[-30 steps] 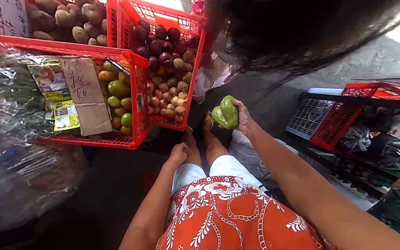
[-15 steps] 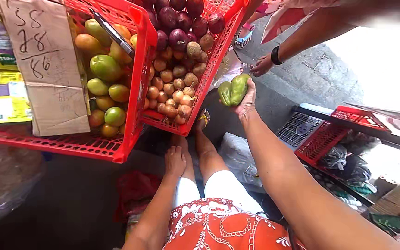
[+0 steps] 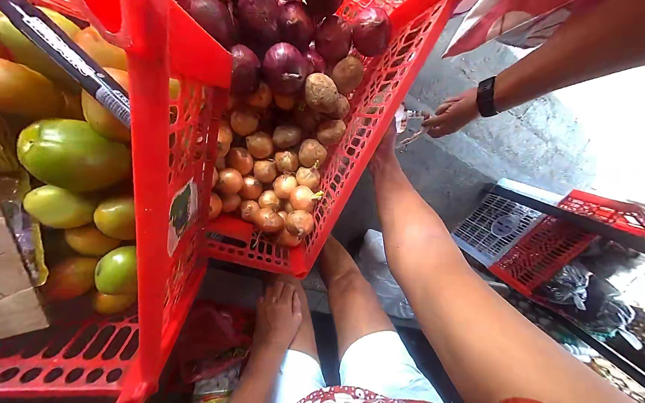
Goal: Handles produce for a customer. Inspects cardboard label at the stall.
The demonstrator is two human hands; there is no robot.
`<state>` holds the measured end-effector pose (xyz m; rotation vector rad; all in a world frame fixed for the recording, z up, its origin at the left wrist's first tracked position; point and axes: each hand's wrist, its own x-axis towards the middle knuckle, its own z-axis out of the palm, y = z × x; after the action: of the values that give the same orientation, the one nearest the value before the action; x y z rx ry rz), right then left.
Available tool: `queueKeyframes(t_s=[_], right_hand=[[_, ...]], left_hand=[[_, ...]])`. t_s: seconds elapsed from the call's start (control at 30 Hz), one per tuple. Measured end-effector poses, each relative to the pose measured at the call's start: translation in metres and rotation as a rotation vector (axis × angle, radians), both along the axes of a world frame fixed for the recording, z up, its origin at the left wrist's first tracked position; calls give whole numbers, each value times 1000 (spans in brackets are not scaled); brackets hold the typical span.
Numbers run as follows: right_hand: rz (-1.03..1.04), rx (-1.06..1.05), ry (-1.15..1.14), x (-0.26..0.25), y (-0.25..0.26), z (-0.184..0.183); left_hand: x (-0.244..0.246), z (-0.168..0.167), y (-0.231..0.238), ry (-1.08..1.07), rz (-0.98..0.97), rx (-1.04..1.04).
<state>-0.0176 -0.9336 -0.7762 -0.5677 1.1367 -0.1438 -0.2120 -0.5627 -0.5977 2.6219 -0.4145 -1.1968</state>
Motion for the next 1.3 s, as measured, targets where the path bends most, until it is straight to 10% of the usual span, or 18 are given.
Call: queueKeyframes(t_s=[0.13, 0.27, 0.43, 0.53, 0.87, 1.07, 1.3], right_hand=[[157, 116, 533, 40, 28, 67], [503, 97, 399, 32, 36, 77], [737, -200, 432, 32, 54, 120], [1060, -635, 402, -22, 63, 82], [1902, -500, 429, -141, 71, 203], [1891, -614, 279, -118, 94, 295], [1497, -1205, -357, -15, 152, 423]], left_hand=[[1, -2, 1, -13, -23, 19], [5, 0, -2, 21, -30, 43], [23, 8, -11, 179, -46, 81], [31, 14, -9, 214, 9, 91], [43, 66, 18, -67, 837, -76], [99, 162, 71, -673, 1380, -330], [214, 237, 117, -610, 935, -327]])
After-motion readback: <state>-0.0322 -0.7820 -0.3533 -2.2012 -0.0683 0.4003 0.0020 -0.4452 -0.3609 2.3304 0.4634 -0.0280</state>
